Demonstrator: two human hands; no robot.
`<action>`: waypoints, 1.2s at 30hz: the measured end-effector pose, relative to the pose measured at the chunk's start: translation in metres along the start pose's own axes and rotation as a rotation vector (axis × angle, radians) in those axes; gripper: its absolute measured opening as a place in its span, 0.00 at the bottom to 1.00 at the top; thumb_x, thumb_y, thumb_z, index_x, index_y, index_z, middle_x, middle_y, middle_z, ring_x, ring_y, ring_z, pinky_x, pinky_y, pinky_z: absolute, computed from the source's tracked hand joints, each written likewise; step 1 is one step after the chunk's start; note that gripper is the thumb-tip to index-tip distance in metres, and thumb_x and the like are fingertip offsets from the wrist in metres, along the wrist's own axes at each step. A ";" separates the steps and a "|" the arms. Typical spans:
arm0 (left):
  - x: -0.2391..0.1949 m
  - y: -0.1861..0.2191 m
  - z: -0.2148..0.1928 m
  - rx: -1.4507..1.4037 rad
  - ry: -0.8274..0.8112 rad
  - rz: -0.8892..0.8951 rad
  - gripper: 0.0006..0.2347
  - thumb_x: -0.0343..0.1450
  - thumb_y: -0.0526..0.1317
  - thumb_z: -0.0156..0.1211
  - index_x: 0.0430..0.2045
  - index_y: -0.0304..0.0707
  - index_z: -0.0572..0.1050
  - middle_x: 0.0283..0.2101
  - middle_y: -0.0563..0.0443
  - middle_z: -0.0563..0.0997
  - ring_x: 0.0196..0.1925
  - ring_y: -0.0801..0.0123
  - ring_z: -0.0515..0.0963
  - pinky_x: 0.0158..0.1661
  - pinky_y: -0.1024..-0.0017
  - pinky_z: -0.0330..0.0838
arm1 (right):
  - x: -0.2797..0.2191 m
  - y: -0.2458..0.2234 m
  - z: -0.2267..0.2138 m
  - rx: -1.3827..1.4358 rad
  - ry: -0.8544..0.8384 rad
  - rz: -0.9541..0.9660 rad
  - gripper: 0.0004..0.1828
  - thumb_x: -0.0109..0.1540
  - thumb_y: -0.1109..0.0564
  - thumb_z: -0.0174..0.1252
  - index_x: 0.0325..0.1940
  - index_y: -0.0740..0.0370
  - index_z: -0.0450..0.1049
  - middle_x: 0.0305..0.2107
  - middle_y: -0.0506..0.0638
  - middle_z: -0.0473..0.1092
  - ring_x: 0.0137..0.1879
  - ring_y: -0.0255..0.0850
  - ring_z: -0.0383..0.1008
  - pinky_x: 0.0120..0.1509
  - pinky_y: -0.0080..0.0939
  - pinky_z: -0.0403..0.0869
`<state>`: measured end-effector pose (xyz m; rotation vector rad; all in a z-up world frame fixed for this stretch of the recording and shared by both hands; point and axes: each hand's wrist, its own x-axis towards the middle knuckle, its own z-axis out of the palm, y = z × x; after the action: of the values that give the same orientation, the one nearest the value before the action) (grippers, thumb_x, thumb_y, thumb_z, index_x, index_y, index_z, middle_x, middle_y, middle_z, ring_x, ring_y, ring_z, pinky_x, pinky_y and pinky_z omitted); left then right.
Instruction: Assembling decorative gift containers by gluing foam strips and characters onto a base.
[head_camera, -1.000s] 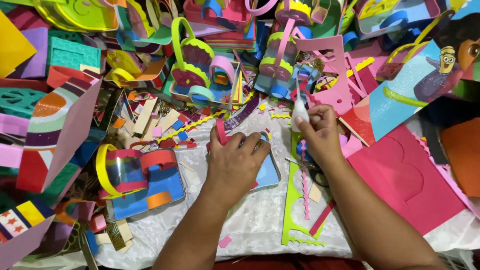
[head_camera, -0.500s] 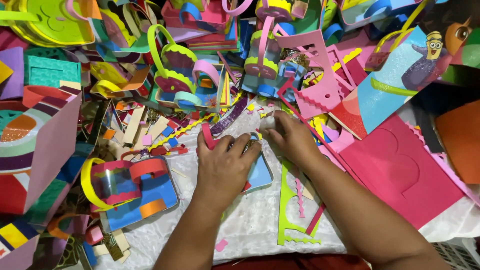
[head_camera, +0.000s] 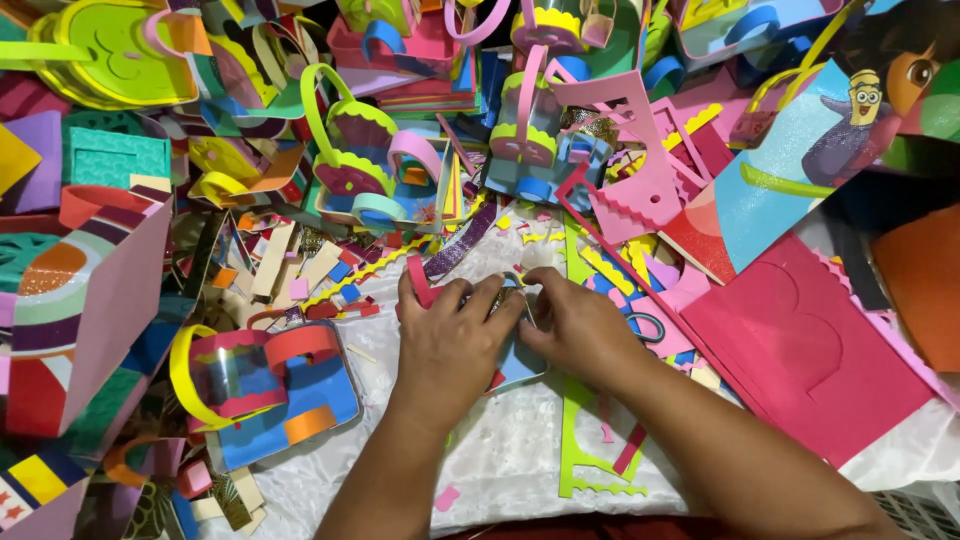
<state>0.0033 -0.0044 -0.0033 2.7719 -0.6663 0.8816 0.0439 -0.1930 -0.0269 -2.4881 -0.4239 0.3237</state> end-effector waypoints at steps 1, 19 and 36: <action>0.000 0.000 0.001 -0.002 0.002 0.002 0.06 0.72 0.41 0.55 0.40 0.55 0.78 0.45 0.54 0.80 0.42 0.61 0.79 0.51 0.29 0.62 | 0.002 -0.002 0.001 -0.001 0.002 0.002 0.30 0.58 0.44 0.64 0.62 0.51 0.67 0.33 0.50 0.79 0.40 0.49 0.82 0.45 0.53 0.79; -0.002 0.001 0.002 0.013 -0.037 0.005 0.08 0.72 0.41 0.54 0.41 0.56 0.77 0.47 0.55 0.81 0.45 0.61 0.79 0.52 0.30 0.62 | 0.020 -0.009 0.016 -0.131 -0.008 -0.051 0.23 0.60 0.58 0.55 0.61 0.53 0.67 0.36 0.57 0.78 0.44 0.61 0.81 0.50 0.59 0.78; -0.010 -0.042 -0.011 -0.510 0.365 -0.107 0.20 0.75 0.58 0.52 0.52 0.46 0.74 0.60 0.39 0.75 0.58 0.44 0.77 0.61 0.39 0.66 | 0.014 -0.019 0.001 0.041 -0.053 -0.034 0.35 0.58 0.57 0.59 0.69 0.50 0.59 0.39 0.65 0.77 0.45 0.68 0.79 0.50 0.65 0.77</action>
<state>0.0093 0.0400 -0.0007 2.1077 -0.5732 0.9942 0.0518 -0.1729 -0.0186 -2.4346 -0.4756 0.3817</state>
